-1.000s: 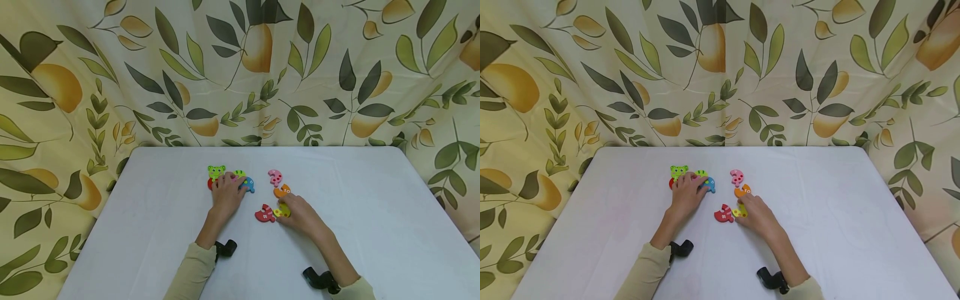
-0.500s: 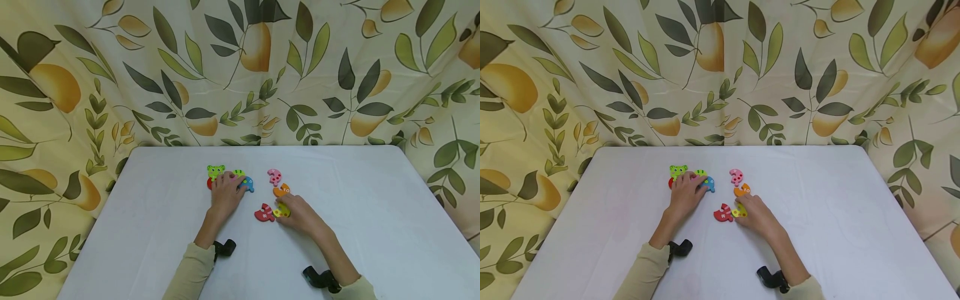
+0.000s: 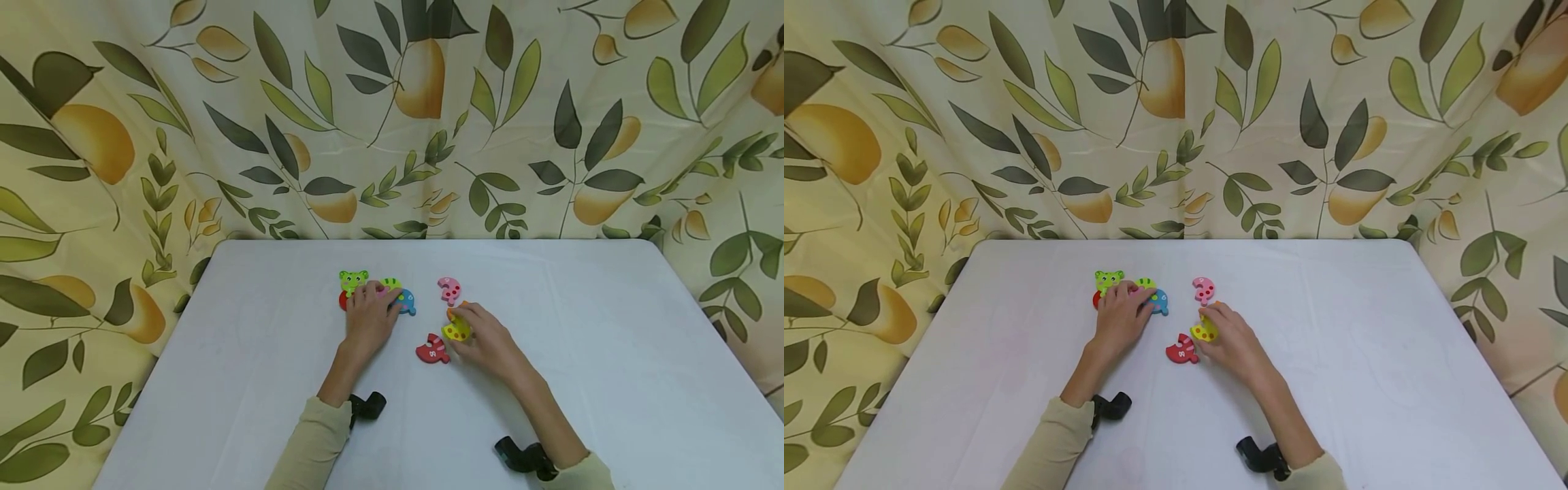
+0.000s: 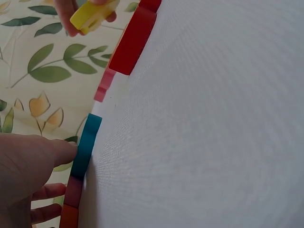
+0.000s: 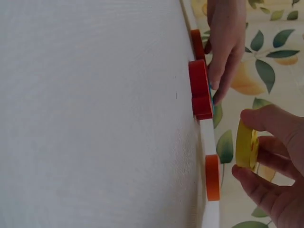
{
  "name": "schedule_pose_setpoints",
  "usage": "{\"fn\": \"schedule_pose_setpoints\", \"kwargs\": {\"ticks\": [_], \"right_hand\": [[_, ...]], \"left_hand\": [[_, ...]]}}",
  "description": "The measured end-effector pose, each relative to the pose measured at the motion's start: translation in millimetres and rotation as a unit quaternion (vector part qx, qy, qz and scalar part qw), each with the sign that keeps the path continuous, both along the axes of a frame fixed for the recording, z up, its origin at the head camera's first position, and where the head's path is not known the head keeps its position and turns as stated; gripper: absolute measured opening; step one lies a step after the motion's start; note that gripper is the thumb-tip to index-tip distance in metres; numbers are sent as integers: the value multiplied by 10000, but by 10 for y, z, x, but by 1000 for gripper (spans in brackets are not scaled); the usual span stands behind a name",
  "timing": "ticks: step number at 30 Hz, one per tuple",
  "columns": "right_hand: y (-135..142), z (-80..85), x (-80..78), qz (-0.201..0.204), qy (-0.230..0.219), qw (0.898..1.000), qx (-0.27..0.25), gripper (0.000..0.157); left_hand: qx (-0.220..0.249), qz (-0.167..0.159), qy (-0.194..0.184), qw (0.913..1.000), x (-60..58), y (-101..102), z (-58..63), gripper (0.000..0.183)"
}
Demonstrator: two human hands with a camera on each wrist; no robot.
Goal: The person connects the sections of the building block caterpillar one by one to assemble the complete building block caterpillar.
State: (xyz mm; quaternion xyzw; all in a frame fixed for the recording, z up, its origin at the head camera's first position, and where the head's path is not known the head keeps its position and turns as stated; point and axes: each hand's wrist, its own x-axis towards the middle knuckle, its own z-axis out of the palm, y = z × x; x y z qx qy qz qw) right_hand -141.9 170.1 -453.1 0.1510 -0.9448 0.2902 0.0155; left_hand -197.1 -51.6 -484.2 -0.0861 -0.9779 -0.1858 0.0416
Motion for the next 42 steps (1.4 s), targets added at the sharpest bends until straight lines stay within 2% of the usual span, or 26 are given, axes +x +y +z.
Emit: {"fn": "schedule_pose_setpoints", "kwargs": {"ticks": [9, 12, 16, 20, 26, 34, 42], "right_hand": [[-126, -4, -26, 242, 16, 9996, -128, 57], [-218, -18, -92, 281, -175, 9993, -170, 57], [-365, -72, -237, 305, -649, 9967, -388, 61], [-489, -134, -377, 71, -982, 9933, -597, 65], [-590, -162, -484, -170, -882, 9944, -555, 60], [-619, -165, -481, -462, -951, 9924, -623, 61], [-616, -222, -487, -429, -790, 9943, -573, 60]], "left_hand": [[-79, 28, -33, 10000, 5, 0, 8, 39], [-202, 46, 6, 9998, 3, 4, 1, 39], [-344, 57, 34, 9994, 6, 9, -16, 39], [-346, -2, 44, 9994, 11, 4, -14, 38], [-327, -27, 207, 9992, 0, -7, -4, 38], [-287, -9, 170, 9994, -14, -2, -7, 37], [-252, 11, 151, 9996, -9, -5, -13, 38]]}}
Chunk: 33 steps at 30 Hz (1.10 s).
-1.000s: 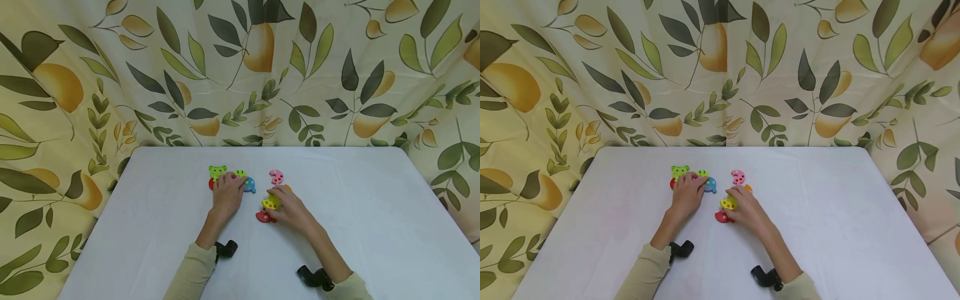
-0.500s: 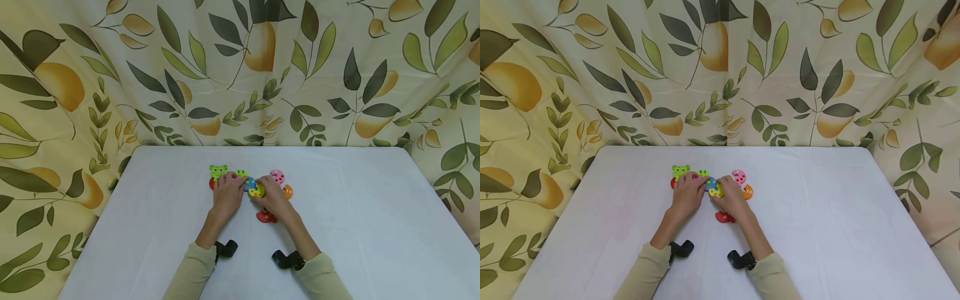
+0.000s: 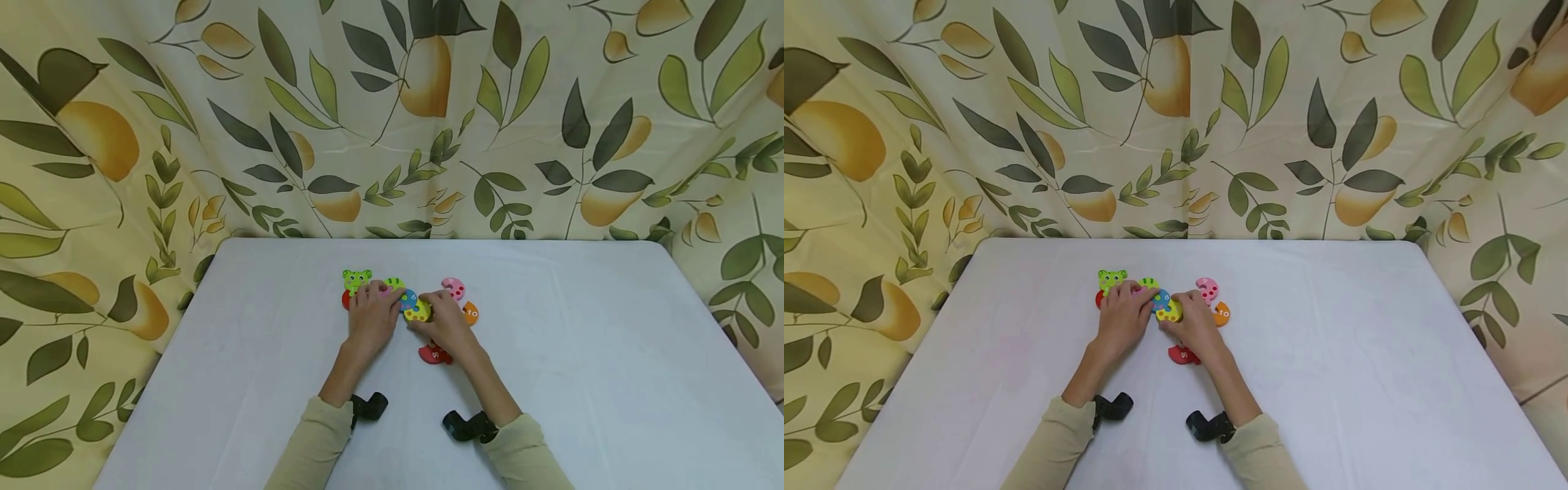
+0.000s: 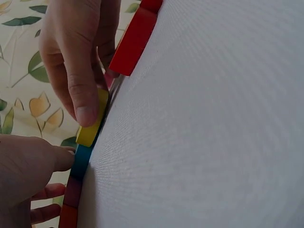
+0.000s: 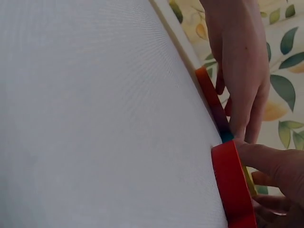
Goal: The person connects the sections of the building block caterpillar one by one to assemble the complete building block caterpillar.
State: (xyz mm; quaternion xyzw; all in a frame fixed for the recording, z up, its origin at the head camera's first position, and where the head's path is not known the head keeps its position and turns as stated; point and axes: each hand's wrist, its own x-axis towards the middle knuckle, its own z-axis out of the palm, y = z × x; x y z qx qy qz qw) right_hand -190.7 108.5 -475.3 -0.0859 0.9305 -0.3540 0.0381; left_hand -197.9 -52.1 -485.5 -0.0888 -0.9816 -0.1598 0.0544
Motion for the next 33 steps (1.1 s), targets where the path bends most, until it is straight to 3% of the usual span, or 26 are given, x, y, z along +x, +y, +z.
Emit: {"fn": "schedule_pose_setpoints", "kwargs": {"ticks": [8, 14, 21, 33], "right_hand": [[27, 9, 14, 199, 58, 9991, 370, 60], [176, 201, 37, 384, -319, 9983, 289, 65], [374, 381, 39, 434, -158, 9988, 137, 61], [610, 355, -1, -209, -414, 9989, 86, 64]], "left_hand": [[-9, -12, -45, 10000, 8, 3, -1, 38], [0, -2, -292, 9996, 31, 26, 41, 45], [-274, -37, -415, 9988, 46, 67, 76, 60], [-341, 11, -496, 9982, 83, 108, 78, 62]]}}
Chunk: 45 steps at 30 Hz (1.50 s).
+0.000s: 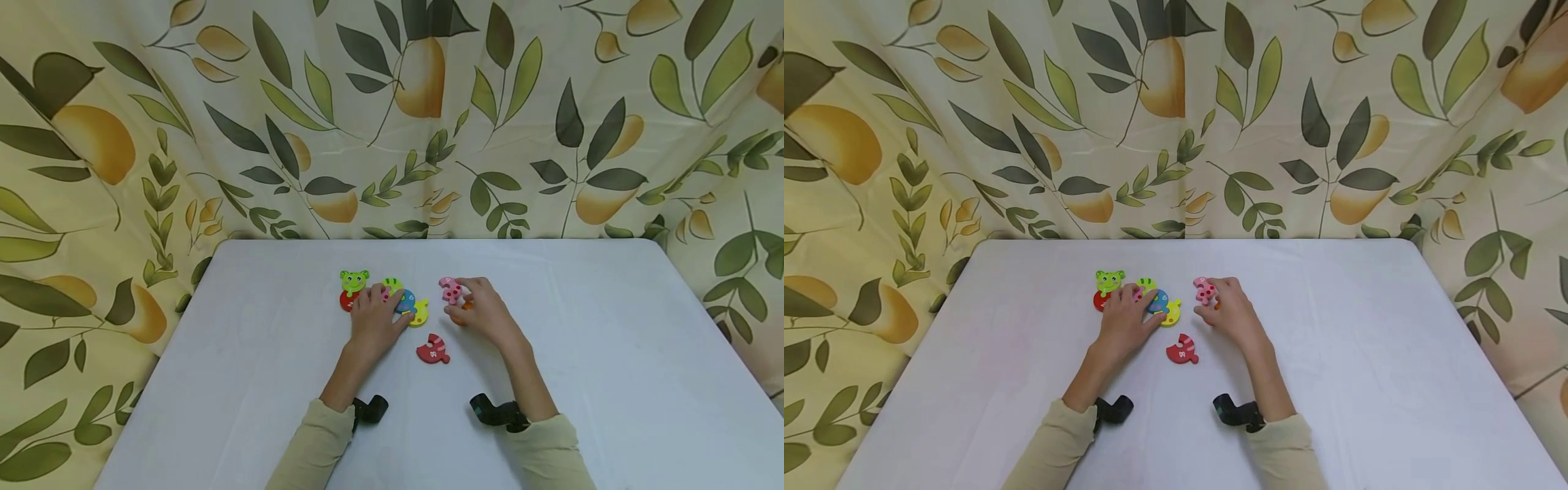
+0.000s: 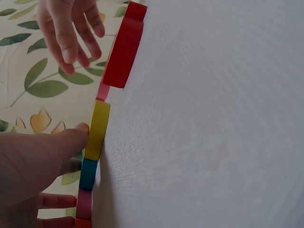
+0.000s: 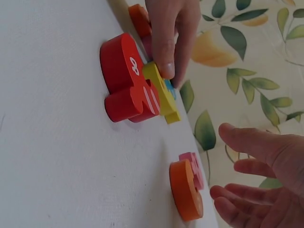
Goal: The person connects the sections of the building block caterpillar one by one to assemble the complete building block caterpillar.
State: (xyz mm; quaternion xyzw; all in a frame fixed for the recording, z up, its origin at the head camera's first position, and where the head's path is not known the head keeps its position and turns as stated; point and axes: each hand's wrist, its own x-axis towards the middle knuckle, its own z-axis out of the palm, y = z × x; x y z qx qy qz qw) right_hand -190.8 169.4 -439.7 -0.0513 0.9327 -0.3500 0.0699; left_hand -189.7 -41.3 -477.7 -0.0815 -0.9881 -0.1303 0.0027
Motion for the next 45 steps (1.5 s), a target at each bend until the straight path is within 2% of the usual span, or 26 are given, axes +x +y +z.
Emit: {"fn": "schedule_pose_setpoints", "kwargs": {"ticks": [8, 15, 23, 28, 36, 42, 45], "right_hand": [[30, -14, -36, -43, -171, 9998, 48, 65], [32, -52, -32, -31, -208, 9998, 40, 64], [-22, -51, -35, 195, -79, 9997, -138, 63], [-36, -52, -33, 49, 1, 9999, -114, 61], [-8, -124, -66, -367, 180, 9992, 6, 58], [-5, -142, -69, -345, 144, 9993, -40, 58], [-24, -117, -49, -191, 230, 9995, -41, 58]], "left_hand": [[38, -39, -171, 9998, 15, 8, 30, 57], [0, -83, -160, 9998, 13, 12, 37, 54], [21, -153, -100, 9998, 22, 3, 64, 52], [17, -146, -97, 9998, 29, -9, 55, 51], [-236, -226, -49, 9995, 32, 21, 51, 60], [-305, -264, -99, 9991, 38, 11, 65, 66], [-314, -258, -108, 9991, 25, 16, 63, 66]]}}
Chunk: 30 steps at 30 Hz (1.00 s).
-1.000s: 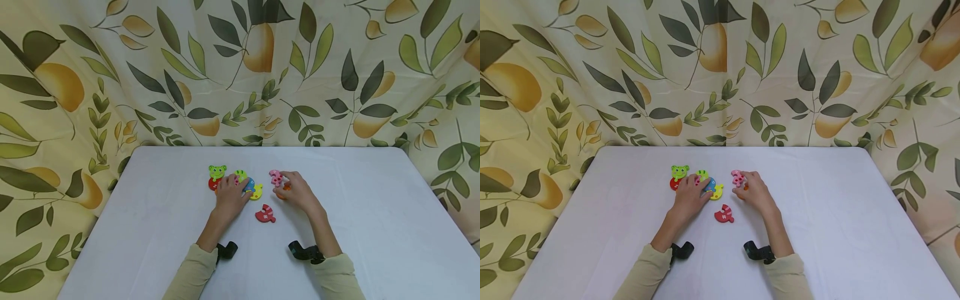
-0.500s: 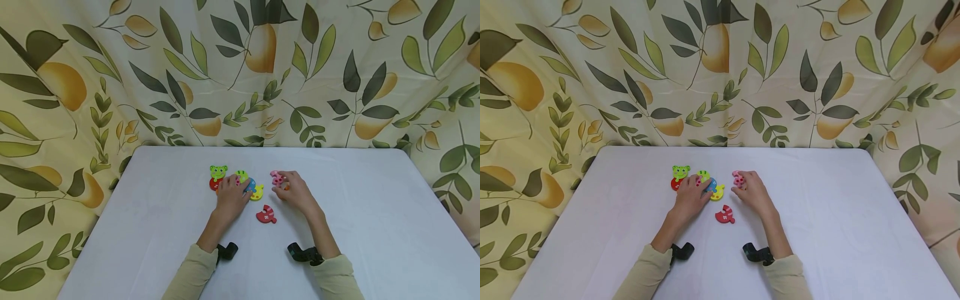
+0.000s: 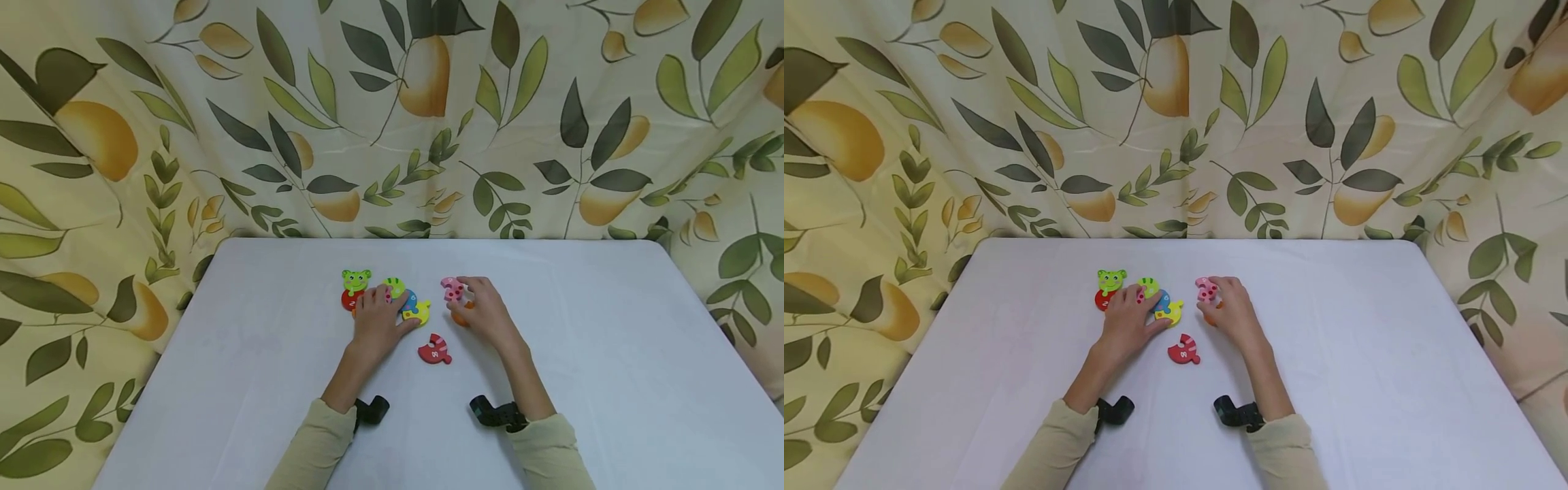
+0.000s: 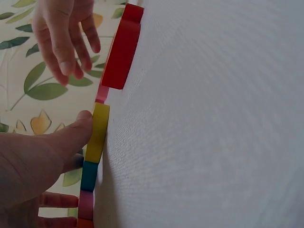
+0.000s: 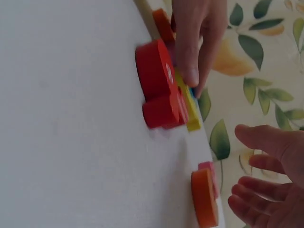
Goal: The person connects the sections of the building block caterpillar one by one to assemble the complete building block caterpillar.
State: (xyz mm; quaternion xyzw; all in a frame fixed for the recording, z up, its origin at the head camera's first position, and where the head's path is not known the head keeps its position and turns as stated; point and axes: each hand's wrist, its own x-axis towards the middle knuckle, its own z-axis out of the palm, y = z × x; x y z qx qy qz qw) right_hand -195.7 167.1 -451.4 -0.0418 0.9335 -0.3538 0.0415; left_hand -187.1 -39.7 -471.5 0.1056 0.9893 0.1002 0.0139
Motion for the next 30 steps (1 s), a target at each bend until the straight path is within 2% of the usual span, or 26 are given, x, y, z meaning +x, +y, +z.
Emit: {"fn": "schedule_pose_setpoints", "kwargs": {"ticks": [4, 9, 13, 16, 22, 26, 28, 30], "right_hand": [[-83, 66, 119, 362, 76, 9991, 190, 58], [-281, 56, 391, 927, -113, 9890, 1147, 60], [-449, -27, 517, 976, -100, 9817, 1630, 62], [-524, -74, 553, 834, -15, 9831, 1631, 58], [-543, -102, 541, 806, 126, 9849, 1526, 52], [-488, -94, 493, 920, 107, 9890, 1154, 50], [-449, -80, 463, 963, 381, 9911, 832, 50], [-404, -67, 432, 932, 861, 9908, 479, 51]], "left_hand": [[49, -14, -6, 10000, -4, 9, -6, 66], [-31, 20, 43, 10000, 17, 2, 17, 66], [-42, 33, 138, 9999, 26, -13, 24, 66], [-45, 53, 91, 9999, 32, -28, -5, 67], [-40, 92, 81, 9999, 26, -40, -16, 67], [-42, 24, 115, 9999, 23, -28, -10, 67], [-49, 8, 141, 9999, 24, -21, -8, 67], [-51, -11, 173, 9998, 23, -15, -8, 66]]}}
